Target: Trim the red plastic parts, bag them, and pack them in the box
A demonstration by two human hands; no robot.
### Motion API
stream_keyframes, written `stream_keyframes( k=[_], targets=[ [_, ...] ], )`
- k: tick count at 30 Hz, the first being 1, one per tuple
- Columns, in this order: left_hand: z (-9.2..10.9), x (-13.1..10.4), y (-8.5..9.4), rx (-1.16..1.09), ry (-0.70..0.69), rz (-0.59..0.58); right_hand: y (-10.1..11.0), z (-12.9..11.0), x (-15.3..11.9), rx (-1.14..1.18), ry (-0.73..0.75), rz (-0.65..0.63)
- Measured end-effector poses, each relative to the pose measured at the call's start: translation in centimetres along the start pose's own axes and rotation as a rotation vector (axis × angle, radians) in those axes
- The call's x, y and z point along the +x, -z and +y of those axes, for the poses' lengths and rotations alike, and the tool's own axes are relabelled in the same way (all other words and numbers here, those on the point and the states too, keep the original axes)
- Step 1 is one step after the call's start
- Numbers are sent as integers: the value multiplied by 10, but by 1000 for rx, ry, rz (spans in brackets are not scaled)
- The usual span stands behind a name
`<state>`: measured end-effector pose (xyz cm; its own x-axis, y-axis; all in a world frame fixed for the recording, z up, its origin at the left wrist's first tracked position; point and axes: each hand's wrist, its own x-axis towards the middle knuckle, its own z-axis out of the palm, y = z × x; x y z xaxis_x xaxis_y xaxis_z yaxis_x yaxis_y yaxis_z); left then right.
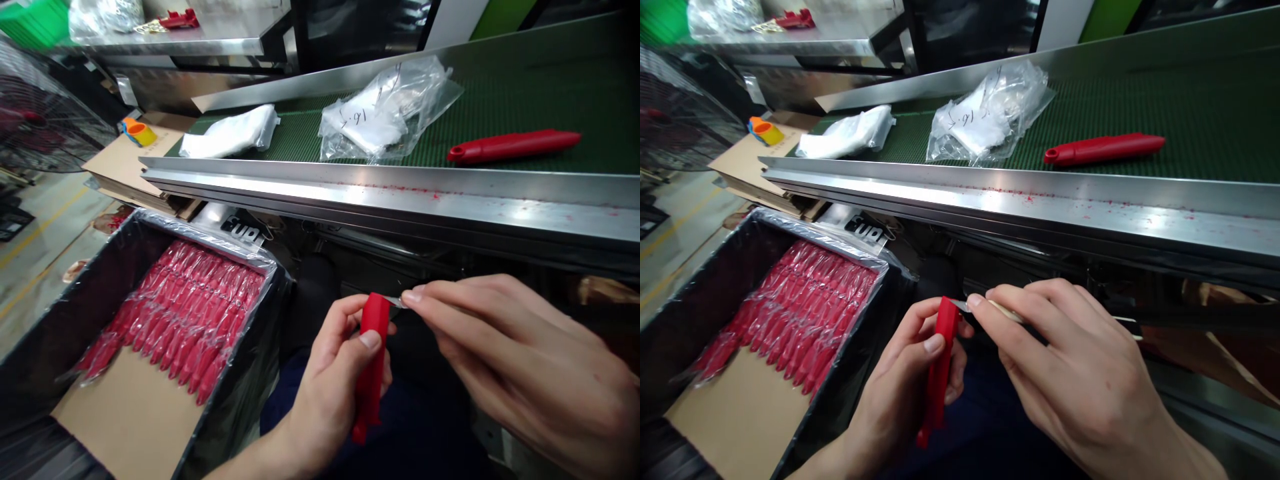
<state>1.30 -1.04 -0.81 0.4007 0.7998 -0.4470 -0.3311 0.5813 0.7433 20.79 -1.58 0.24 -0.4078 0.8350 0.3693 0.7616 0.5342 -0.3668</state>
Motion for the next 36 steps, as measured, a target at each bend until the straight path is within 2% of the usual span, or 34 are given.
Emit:
stream_keyframes(
  k=[8, 13, 19, 24, 28, 36],
  targets=[
    [-3, -1, 2, -46, 30, 16, -3, 0, -2, 17, -26, -21],
    [-2, 1, 2, -76, 51, 21, -5, -2, -7, 37, 34, -56],
    [-2, 5, 1, -101, 35, 36, -11, -4, -19, -51, 115, -88],
    [3, 9, 0, -63, 60, 95, -15, -13, -29, -38, 121, -83],
    [4, 13, 1, -33, -1, 131, -19, -22, -32, -10, 100, -100],
    [6, 20, 0, -57, 0, 130, -24, -39, -29, 75, 82, 7]
  ],
)
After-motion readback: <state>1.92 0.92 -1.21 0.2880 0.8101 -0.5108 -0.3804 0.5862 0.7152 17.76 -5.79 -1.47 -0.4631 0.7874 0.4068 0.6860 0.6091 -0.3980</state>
